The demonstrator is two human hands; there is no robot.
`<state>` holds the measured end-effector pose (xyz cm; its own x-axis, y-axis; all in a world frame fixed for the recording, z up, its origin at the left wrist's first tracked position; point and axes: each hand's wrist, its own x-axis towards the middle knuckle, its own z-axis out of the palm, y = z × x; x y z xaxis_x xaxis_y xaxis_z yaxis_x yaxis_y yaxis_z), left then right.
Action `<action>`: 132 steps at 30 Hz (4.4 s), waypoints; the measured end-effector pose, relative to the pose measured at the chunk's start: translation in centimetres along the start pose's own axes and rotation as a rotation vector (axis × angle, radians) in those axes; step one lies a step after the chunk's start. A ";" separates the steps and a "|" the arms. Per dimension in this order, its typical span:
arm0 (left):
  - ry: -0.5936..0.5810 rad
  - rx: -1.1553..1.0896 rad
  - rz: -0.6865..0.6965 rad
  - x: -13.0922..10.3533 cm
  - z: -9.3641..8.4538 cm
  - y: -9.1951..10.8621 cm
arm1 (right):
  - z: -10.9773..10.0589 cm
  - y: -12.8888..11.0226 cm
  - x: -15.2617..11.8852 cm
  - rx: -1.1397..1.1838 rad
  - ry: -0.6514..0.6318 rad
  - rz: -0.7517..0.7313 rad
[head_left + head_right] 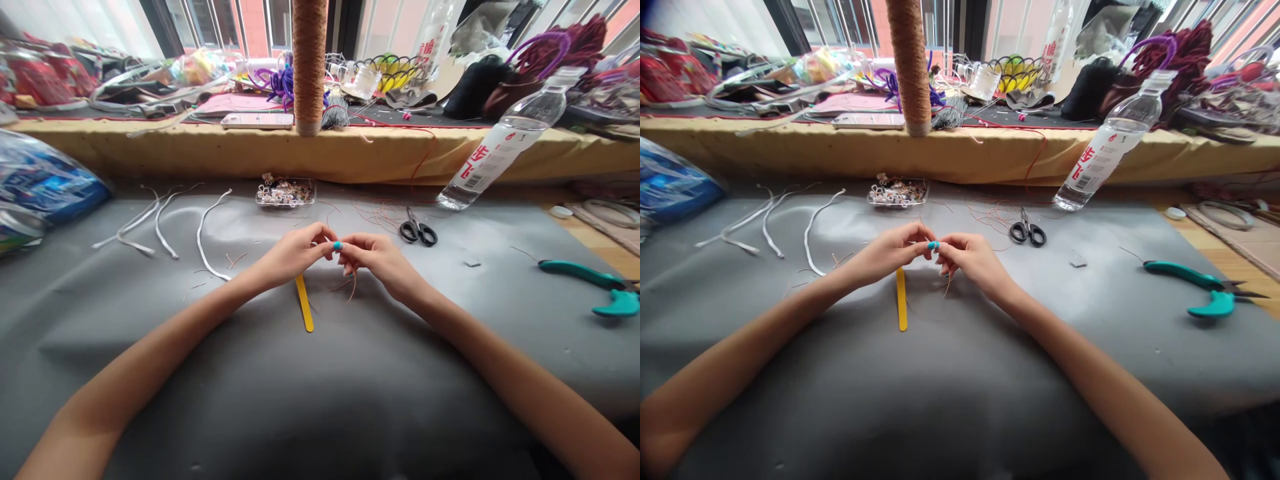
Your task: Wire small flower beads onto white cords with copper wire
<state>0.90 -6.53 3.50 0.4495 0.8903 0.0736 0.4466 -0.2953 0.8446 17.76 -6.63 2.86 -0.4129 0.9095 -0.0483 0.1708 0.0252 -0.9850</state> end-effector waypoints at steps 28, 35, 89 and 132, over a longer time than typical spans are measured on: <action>0.072 -0.325 -0.002 -0.2 -0.4 0.3 | 0.4 0.4 0.2 -0.007 -0.219 0.050; -0.078 -0.079 -0.198 -0.1 -0.1 0.1 | -0.3 0.3 0.3 -0.679 0.125 -0.296; 0.032 -0.321 -0.216 0.0 0.1 -0.2 | 0.5 2.2 0.8 -0.806 0.110 -0.477; 0.058 -0.307 -0.227 0.0 0.7 0.3 | 1.1 2.2 0.4 -0.877 0.008 -0.430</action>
<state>1.56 -6.89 3.36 0.3172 0.9418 -0.1110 0.2730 0.0214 0.9618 16.96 -6.69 0.49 -0.5896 0.7535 0.2907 0.6135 0.6520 -0.4457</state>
